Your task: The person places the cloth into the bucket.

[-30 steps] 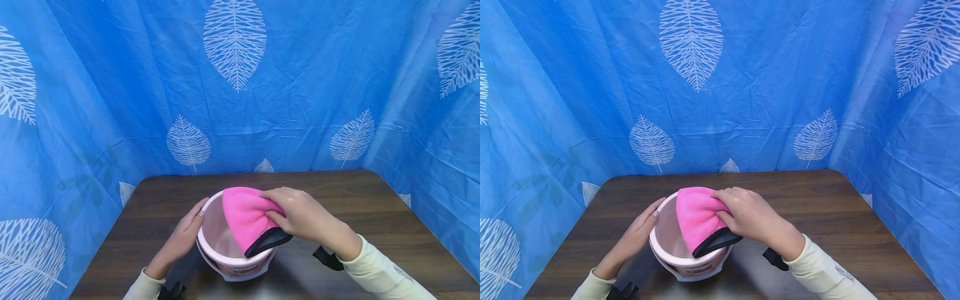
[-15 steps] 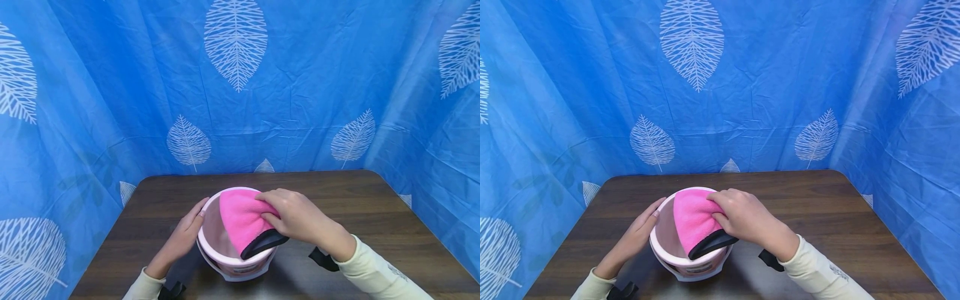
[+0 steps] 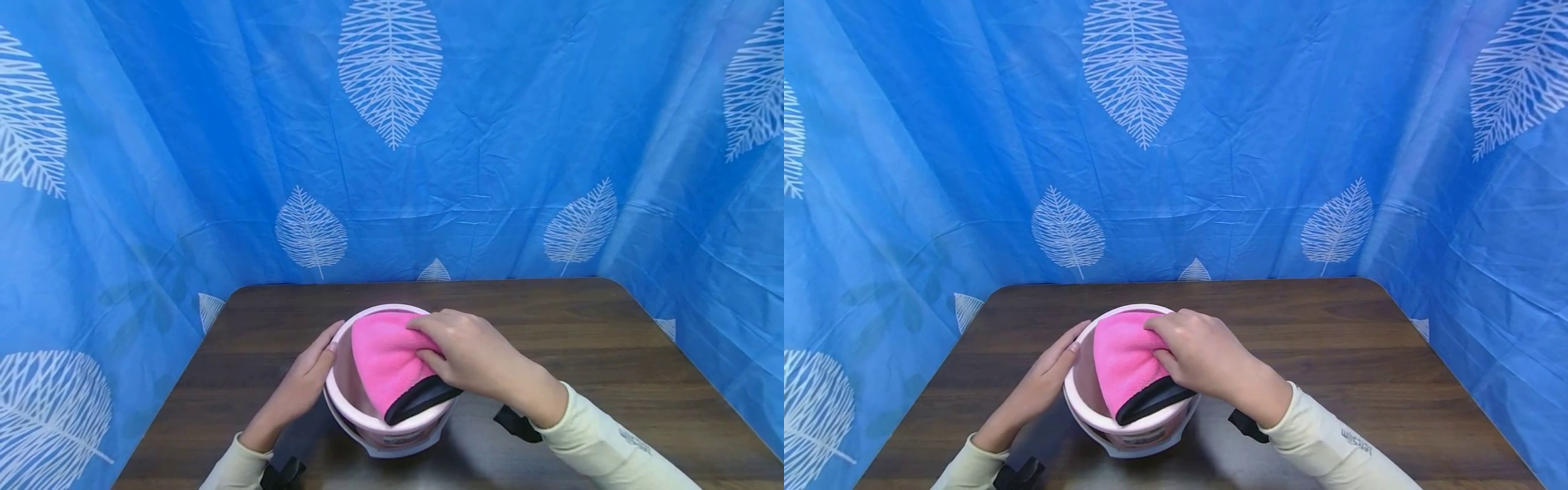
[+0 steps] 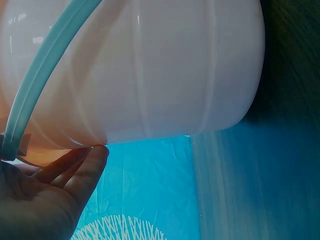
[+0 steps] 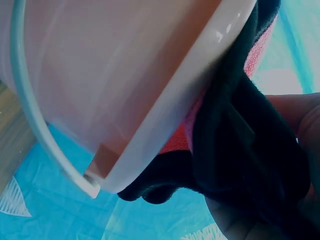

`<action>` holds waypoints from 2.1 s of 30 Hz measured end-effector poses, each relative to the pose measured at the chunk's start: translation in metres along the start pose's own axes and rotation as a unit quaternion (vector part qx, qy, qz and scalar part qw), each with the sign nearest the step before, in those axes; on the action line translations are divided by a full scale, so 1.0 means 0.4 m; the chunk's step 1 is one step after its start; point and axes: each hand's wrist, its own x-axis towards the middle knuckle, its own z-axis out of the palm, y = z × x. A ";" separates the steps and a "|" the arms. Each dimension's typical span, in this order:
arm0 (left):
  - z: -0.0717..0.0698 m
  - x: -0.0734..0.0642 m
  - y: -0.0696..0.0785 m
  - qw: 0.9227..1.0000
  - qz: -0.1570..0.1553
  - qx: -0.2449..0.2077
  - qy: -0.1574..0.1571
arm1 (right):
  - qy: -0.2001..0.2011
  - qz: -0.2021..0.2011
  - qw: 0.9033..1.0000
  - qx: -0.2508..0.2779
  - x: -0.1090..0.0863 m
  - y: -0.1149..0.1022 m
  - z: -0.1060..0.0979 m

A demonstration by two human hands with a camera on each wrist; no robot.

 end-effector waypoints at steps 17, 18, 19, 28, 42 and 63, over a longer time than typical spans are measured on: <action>0.004 -0.004 -0.004 1.000 0.002 -0.003 0.003 | -0.022 0.000 1.000 -0.016 0.013 -0.019 0.020; 0.004 -0.004 -0.005 1.000 0.003 -0.003 0.004 | -0.022 -0.001 1.000 -0.017 0.013 -0.020 0.022; 0.005 -0.005 -0.005 1.000 0.004 -0.004 0.004 | -0.022 -0.003 1.000 -0.018 0.013 -0.021 0.024; 0.007 -0.008 -0.005 1.000 0.008 0.006 0.009 | -0.040 -0.003 0.999 -0.023 0.020 -0.030 0.032; 0.007 -0.006 -0.006 1.000 0.004 0.002 0.003 | -0.054 0.000 0.998 -0.024 0.028 -0.035 0.038; 0.001 -0.005 -0.011 1.000 0.010 0.003 -0.001 | -0.076 0.010 0.996 -0.032 0.044 -0.044 0.066</action>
